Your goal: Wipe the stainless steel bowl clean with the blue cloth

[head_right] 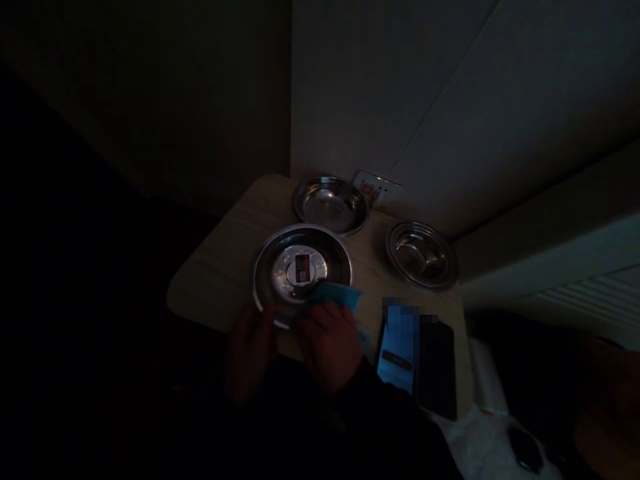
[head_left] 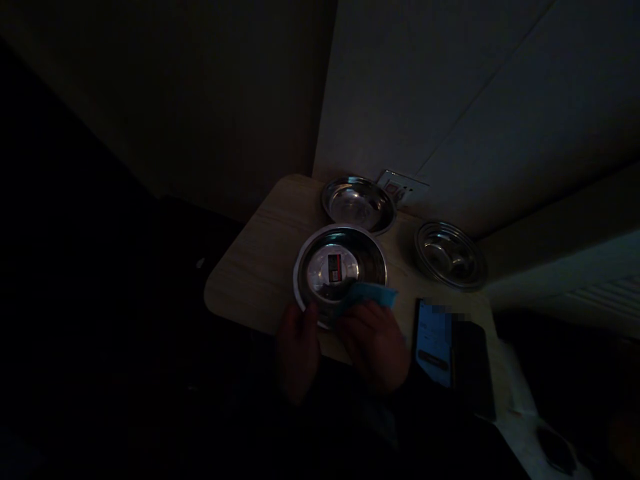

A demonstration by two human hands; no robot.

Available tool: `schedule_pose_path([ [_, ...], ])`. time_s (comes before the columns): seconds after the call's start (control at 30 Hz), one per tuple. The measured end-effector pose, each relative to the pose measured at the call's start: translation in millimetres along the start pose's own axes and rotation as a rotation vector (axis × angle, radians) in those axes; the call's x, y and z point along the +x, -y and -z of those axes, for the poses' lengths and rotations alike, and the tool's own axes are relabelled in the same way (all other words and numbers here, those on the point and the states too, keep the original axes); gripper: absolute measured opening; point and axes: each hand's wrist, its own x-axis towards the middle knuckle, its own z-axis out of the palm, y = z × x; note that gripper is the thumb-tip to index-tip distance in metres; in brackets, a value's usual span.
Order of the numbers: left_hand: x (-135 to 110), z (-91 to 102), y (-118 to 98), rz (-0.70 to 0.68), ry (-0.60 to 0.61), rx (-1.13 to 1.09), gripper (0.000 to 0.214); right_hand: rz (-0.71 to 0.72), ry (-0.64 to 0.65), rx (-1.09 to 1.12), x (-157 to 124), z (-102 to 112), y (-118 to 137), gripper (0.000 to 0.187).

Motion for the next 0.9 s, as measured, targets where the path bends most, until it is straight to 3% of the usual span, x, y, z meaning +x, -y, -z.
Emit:
schedule_pose_path([
  [0.17, 2.4, 0.4, 1.8, -0.007, 0.046, -0.007, 0.034, 0.040, -0.041, 0.040, 1.9, -5.2, 7.6, 0.014],
  [0.3, 2.8, 1.5, 4.1, 0.010, 0.052, -0.011, 0.033, 0.087, -0.004, 0.024, -8.1, 4.2, -2.9, 0.021],
  [0.5, 1.3, -0.1, 3.7, 0.001, 0.054, -0.024, 0.032, 0.099, 0.049, -0.051, -11.5, 17.2, -14.9, 0.014],
  [0.7, -0.1, -1.5, -1.8, -0.043, 0.054, 0.004, 0.025, 0.082, 0.064, 0.016, 1.8, 7.2, -0.9, 0.011],
  [0.9, -3.8, 2.6, 0.4, -0.100, 0.028, 0.073, 0.027, 0.095, 0.022, -0.080, -11.4, 8.2, -7.0, 0.014],
])
